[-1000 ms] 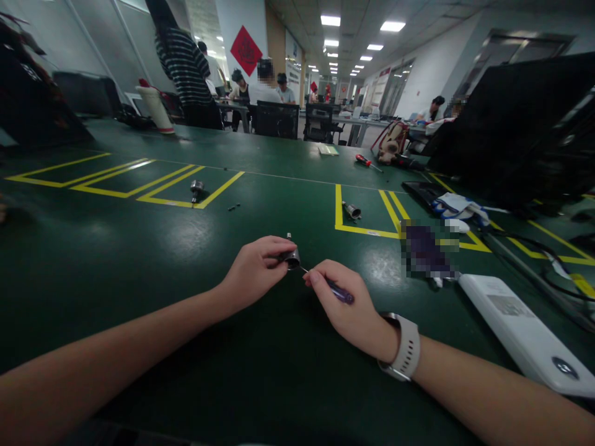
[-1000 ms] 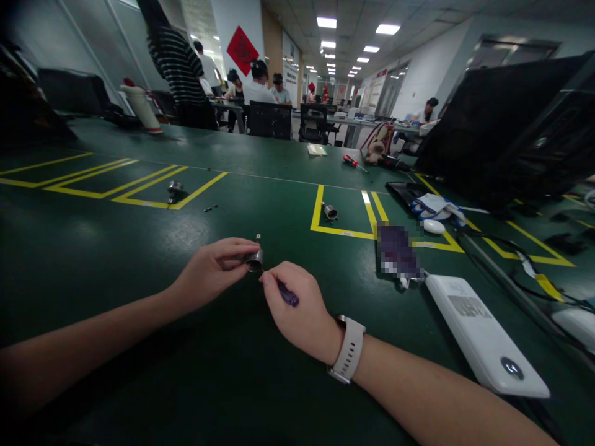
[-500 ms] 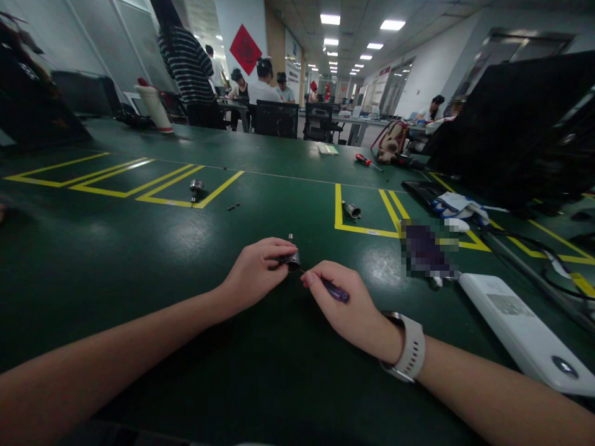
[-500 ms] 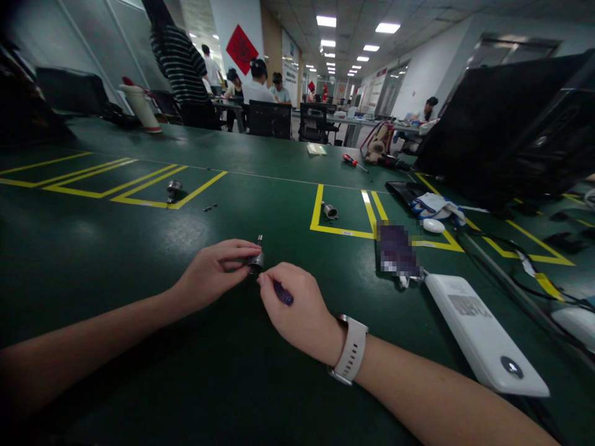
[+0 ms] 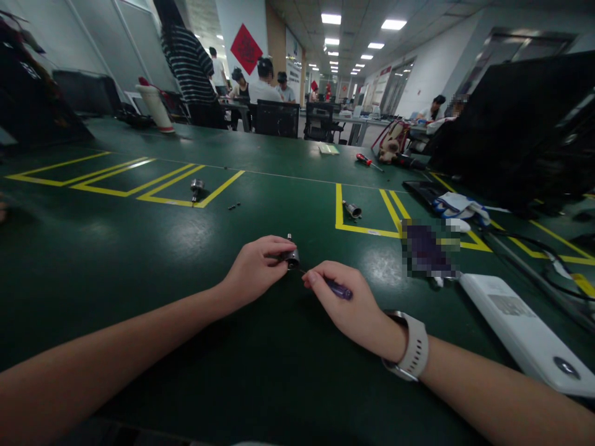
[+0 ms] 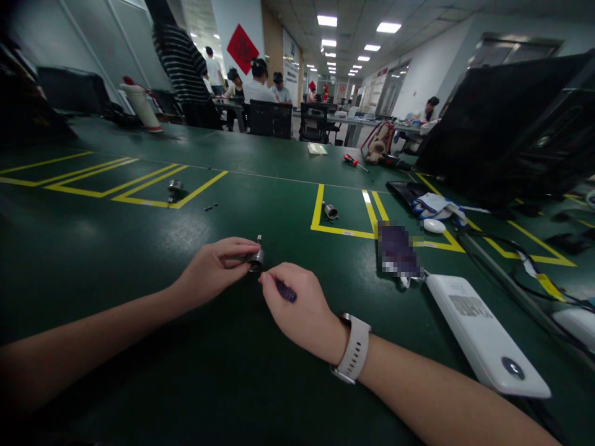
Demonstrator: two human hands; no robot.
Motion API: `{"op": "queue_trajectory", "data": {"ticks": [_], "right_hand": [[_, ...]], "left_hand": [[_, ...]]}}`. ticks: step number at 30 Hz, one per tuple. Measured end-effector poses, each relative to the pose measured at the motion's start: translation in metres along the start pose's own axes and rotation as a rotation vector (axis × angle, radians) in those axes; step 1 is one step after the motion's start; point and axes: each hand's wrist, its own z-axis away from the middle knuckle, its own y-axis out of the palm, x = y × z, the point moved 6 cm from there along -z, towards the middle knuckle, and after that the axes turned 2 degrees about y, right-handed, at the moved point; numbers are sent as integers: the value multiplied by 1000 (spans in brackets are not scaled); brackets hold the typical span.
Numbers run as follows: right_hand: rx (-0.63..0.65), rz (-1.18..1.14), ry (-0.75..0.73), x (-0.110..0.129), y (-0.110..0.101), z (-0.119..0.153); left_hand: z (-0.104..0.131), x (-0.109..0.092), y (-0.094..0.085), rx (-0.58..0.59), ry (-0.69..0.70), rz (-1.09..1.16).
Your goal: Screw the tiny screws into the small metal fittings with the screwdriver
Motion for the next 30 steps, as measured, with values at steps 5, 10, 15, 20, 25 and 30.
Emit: {"op": "queue_trajectory", "data": {"ticks": [5,10,15,20,25,30], "right_hand": [[-4,1,-26,-1,1,1],[-6,-6,-84,-1,4,3],[-8,-28,-131,1,5,4],[1,-19,-158,2,6,5],[18,42,-203,4,9,8],[23,76,-245,6,11,9]], "left_hand": [[-1,0,-1,-14,-33,9],[-1,-1,-3,-30,-97,20],[-1,-3,-4,-43,-172,68],[0,-5,-2,-51,-250,145],[1,-4,-1,-56,-313,191],[2,-4,-1,-55,-337,188]]}}
